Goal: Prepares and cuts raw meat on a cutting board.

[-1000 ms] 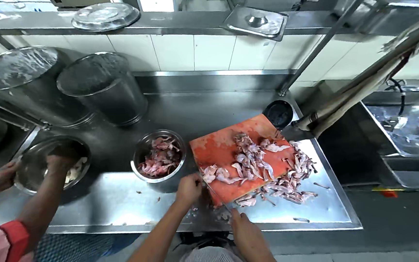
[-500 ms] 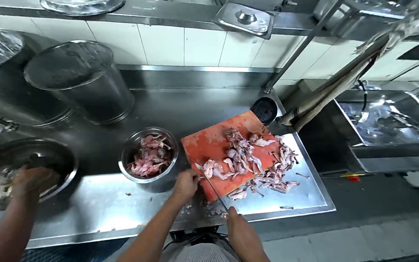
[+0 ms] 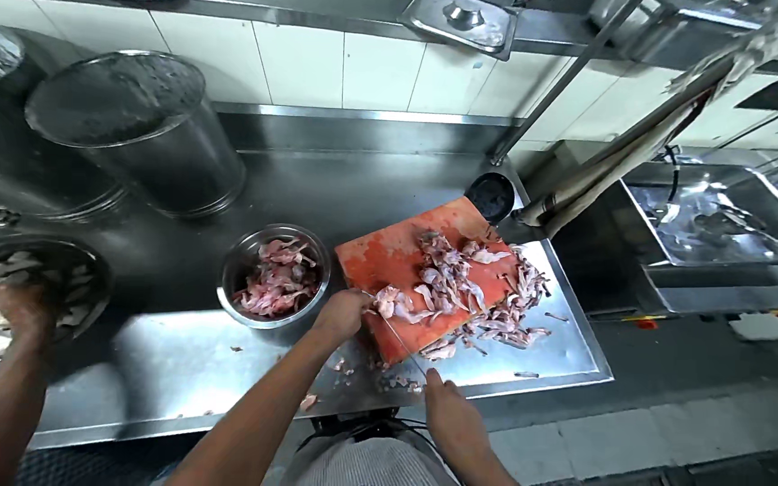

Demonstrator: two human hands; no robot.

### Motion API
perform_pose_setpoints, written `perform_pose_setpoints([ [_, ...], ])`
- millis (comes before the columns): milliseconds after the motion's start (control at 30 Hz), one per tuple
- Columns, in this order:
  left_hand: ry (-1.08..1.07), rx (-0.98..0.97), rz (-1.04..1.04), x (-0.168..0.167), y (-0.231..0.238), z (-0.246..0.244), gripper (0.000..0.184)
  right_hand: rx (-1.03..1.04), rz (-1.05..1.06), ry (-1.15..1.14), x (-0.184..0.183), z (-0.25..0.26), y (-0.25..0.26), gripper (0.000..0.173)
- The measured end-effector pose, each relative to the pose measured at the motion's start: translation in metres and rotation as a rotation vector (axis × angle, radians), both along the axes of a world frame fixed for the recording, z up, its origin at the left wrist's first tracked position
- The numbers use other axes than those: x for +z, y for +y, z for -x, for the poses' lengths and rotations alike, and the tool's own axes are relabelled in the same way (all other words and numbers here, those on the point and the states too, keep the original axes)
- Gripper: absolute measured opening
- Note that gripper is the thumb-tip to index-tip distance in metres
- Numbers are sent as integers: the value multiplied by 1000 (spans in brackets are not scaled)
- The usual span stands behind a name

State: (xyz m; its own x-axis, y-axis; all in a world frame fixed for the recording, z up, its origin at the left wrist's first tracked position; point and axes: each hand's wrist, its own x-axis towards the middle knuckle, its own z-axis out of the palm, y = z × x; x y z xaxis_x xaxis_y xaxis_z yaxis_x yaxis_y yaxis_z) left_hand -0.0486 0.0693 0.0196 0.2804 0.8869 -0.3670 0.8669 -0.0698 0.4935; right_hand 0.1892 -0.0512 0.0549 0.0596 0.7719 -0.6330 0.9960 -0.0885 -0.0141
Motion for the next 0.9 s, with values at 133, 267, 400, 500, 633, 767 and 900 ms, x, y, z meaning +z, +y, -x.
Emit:
perform_pose_setpoints([
  [133, -26, 3, 31, 0, 5, 14, 18, -13, 51, 15, -8, -4, -3, 37],
  [267, -133, 58, 99, 2, -11, 18, 19, 16, 110, 248, -9, -15, 19, 38],
  [400, -352, -10, 286, 2, -42, -5, 25, -91, 181, 560, 3, -78, -5, 41],
  [500, -434, -36, 301, -1, -47, -43, 24, -305, 69, 713, 2, -118, -39, 42],
  [633, -752, 12, 143, 10, -24, -93, 29, -609, -109, 787, -7, -134, -56, 35],
  [767, -308, 156, -125, 30, 6, -85, 27, -698, -180, 768, -21, -133, -58, 35],
  [900, 117, 282, 91, 23, 13, -57, 30, -541, -194, 781, -27, -119, -59, 39],
])
